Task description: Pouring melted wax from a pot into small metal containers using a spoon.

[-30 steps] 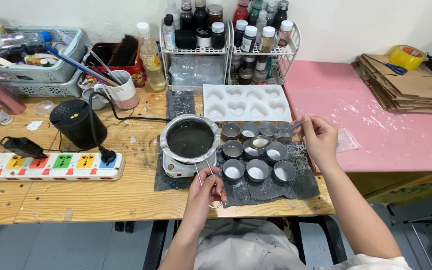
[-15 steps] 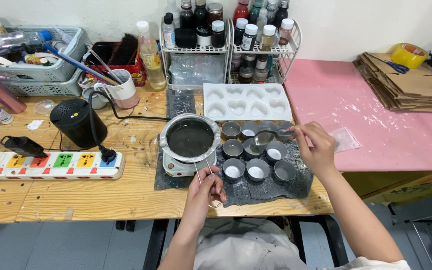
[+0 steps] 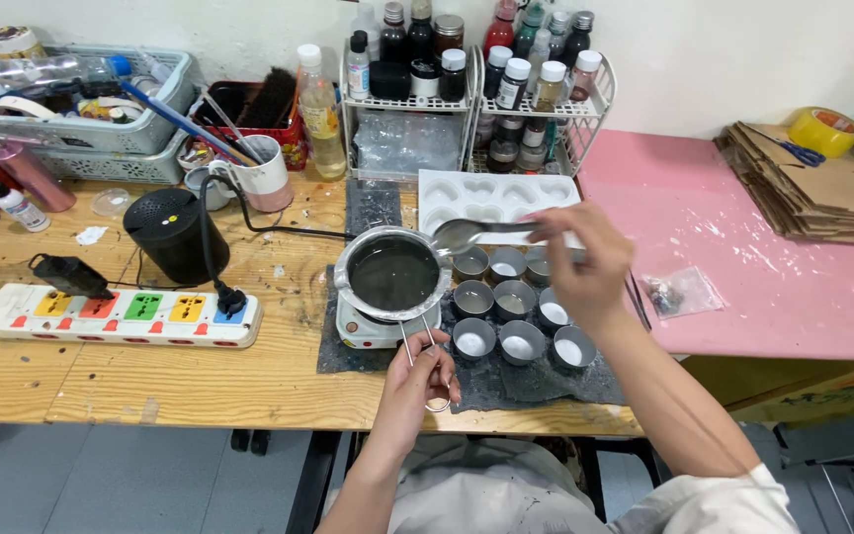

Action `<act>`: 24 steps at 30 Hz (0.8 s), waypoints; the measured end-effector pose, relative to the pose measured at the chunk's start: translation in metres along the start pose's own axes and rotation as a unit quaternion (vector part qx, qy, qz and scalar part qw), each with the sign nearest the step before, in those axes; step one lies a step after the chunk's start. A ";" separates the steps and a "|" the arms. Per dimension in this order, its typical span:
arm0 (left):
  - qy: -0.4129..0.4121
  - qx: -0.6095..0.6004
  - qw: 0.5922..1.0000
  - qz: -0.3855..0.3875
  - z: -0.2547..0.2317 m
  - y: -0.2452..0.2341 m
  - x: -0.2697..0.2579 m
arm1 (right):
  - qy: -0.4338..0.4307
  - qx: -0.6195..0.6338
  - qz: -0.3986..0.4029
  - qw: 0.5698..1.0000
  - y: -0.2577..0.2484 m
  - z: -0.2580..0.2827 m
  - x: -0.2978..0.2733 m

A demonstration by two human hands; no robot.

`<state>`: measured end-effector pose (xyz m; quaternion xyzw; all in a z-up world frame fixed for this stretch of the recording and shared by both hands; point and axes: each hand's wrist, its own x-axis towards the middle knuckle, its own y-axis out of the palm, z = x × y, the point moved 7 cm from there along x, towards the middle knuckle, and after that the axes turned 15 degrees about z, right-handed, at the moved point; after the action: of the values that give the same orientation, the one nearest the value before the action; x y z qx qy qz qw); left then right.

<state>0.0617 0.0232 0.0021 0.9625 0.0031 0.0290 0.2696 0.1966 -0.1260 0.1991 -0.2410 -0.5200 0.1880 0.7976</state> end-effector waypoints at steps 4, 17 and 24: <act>0.005 -0.010 1.000 0.008 0.002 -0.001 -0.001 | -0.125 -0.016 0.087 0.988 0.049 0.028 0.014; 0.000 -0.010 1.000 0.014 0.005 -0.006 -0.001 | 0.201 0.272 0.132 0.932 0.114 -0.060 0.000; -0.004 -0.010 1.000 0.019 0.003 -0.009 -0.004 | 0.213 0.343 0.099 0.909 0.100 -0.087 -0.004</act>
<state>0.0578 0.0290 -0.0050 0.9598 -0.0165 0.0305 0.2784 0.2704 -0.0639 0.1081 -0.0368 -0.2148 0.3773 0.9001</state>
